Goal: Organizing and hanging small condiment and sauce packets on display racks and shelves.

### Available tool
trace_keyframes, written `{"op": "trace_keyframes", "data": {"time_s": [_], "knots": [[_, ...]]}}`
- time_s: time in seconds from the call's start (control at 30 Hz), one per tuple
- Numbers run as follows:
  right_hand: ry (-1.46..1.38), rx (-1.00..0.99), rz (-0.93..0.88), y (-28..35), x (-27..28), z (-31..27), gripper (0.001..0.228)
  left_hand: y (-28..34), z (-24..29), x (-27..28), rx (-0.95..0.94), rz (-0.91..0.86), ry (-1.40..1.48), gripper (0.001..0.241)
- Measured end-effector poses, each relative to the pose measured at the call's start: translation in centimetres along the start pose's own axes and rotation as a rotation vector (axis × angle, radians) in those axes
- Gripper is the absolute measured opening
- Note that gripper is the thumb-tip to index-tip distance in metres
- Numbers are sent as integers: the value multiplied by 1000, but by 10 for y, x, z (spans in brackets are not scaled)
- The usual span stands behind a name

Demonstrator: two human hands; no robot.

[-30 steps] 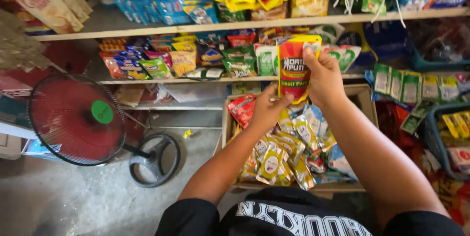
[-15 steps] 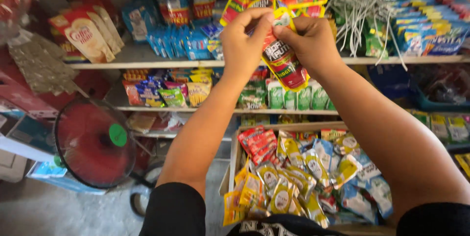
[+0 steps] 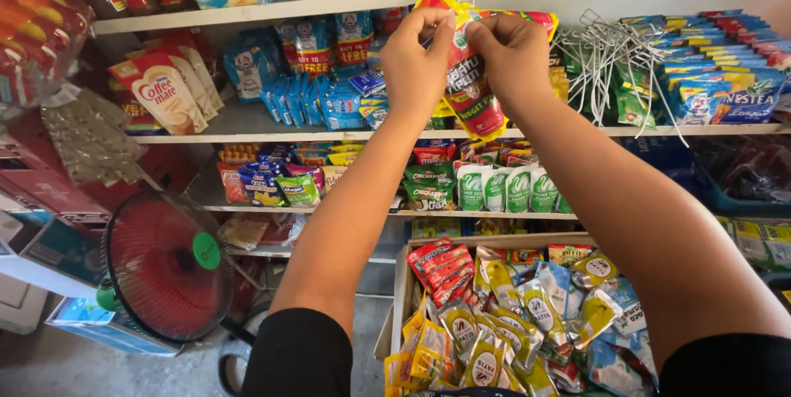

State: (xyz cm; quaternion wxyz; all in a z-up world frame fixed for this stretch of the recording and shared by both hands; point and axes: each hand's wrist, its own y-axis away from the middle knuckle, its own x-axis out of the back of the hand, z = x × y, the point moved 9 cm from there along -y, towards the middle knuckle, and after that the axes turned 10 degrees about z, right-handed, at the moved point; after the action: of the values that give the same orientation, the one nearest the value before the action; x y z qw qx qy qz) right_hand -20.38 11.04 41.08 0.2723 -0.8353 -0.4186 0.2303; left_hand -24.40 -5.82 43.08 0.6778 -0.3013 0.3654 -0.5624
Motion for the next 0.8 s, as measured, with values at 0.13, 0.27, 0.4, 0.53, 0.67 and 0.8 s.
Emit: {"op": "trace_keyframes", "data": {"time_s": [0.13,0.27,0.4,0.53,0.67,0.8], "knots": [[96,-38,-15,-7,-1,8,17,-4,-1,-3,94,-50,-90,15],[148,10,-29,-10,-5,4,21,-7,-7,-7,-3,-2,-98,13],[178,11,-18,-15,-7,3,20,-9,-7,-9,-43,29,-108,14],[179,54,-22,-18,-7,4,19,-7,-10,-8,13,18,-104,13],[255,69,-30,-22,-1,15,21,-2,-22,-14,3,-3,-94,14],[515,149,-146,-36,4,25,22,4,-37,-22,53,-95,-200,14]]}}
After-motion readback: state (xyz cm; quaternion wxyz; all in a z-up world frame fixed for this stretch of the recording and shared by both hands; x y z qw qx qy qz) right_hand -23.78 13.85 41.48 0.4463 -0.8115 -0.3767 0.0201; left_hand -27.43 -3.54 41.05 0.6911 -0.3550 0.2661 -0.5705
